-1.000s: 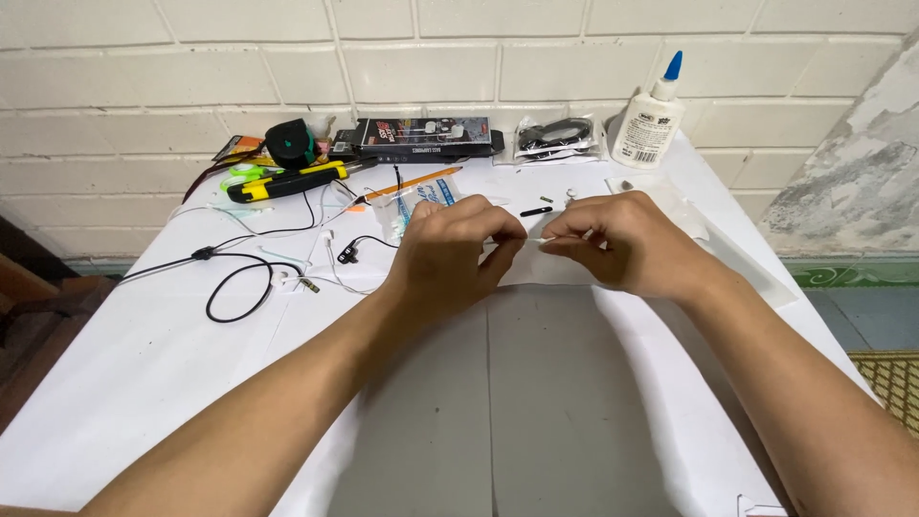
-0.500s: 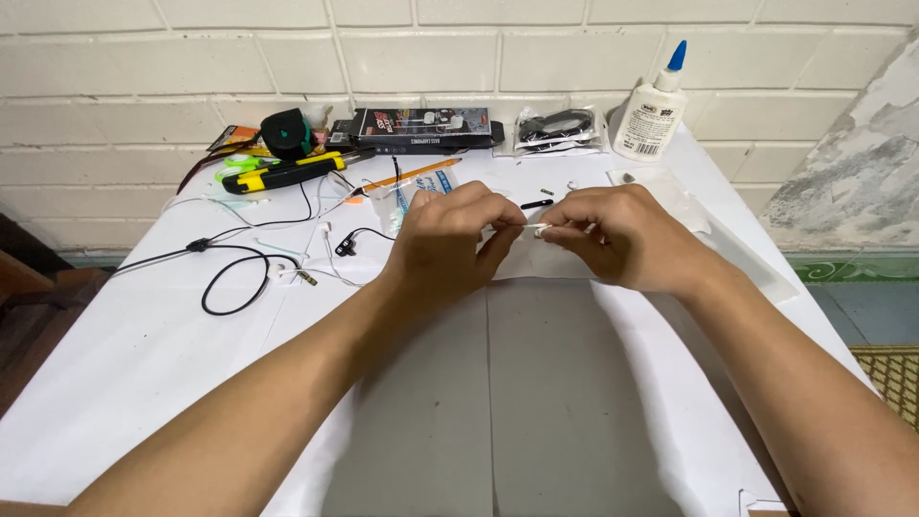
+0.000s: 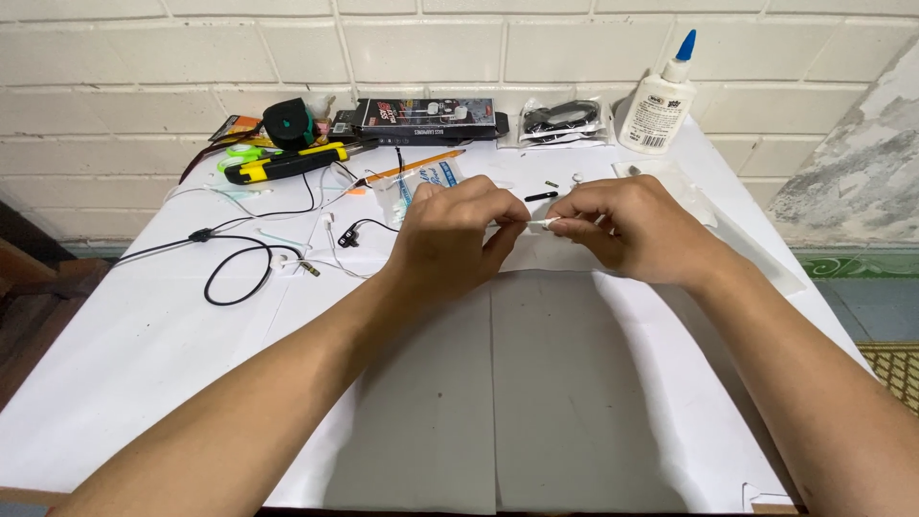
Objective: Handling and attempting to assemble small electronic components at a workbench.
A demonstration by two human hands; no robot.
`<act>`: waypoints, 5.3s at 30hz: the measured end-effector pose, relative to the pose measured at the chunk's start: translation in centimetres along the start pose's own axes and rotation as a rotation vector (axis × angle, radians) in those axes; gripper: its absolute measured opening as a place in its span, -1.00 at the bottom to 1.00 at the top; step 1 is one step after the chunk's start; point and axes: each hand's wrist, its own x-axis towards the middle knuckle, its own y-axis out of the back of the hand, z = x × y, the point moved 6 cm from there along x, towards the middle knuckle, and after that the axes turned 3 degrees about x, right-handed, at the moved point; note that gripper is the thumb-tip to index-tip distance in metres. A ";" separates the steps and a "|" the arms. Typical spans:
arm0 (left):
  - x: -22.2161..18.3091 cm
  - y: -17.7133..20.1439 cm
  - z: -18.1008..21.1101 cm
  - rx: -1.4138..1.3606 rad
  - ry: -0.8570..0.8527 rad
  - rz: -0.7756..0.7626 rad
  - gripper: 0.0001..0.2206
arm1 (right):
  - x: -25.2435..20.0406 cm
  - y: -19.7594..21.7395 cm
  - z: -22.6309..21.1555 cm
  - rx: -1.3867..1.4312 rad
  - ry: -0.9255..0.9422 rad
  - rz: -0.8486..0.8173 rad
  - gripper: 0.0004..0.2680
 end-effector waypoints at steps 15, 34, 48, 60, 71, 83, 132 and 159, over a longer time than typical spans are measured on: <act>-0.3 1.7 -6.0 -0.349 0.514 0.024 -0.84 | -5.3 7.5 13.7 0.038 -0.376 0.682 -0.80; 1.9 -7.3 -5.4 0.113 0.452 -0.872 -0.83 | -3.9 4.6 11.9 -0.074 -0.260 0.349 -0.89; 1.7 -9.7 -2.6 0.266 -0.075 -0.245 -0.94 | -1.6 2.1 6.7 -0.051 -0.099 0.167 -0.80; 3.8 -0.9 -0.3 -0.397 0.143 -0.198 -0.82 | -0.9 1.2 0.9 0.159 0.151 0.284 -0.85; 1.6 1.1 -2.9 -0.164 0.106 -0.208 -0.86 | -0.9 1.2 3.9 0.044 0.040 0.260 -0.90; -0.9 -3.8 -4.2 0.244 0.269 -0.806 -0.80 | -1.6 2.0 5.1 -0.065 0.123 0.364 -0.90; -0.8 -4.5 -1.2 0.102 -0.070 -0.275 -0.85 | -0.5 -1.0 0.8 -0.117 -0.204 -0.433 -0.68; 0.0 -4.5 -2.5 0.262 -0.061 -0.069 -0.87 | -0.2 -0.8 -0.5 -0.090 -0.166 -0.345 -0.72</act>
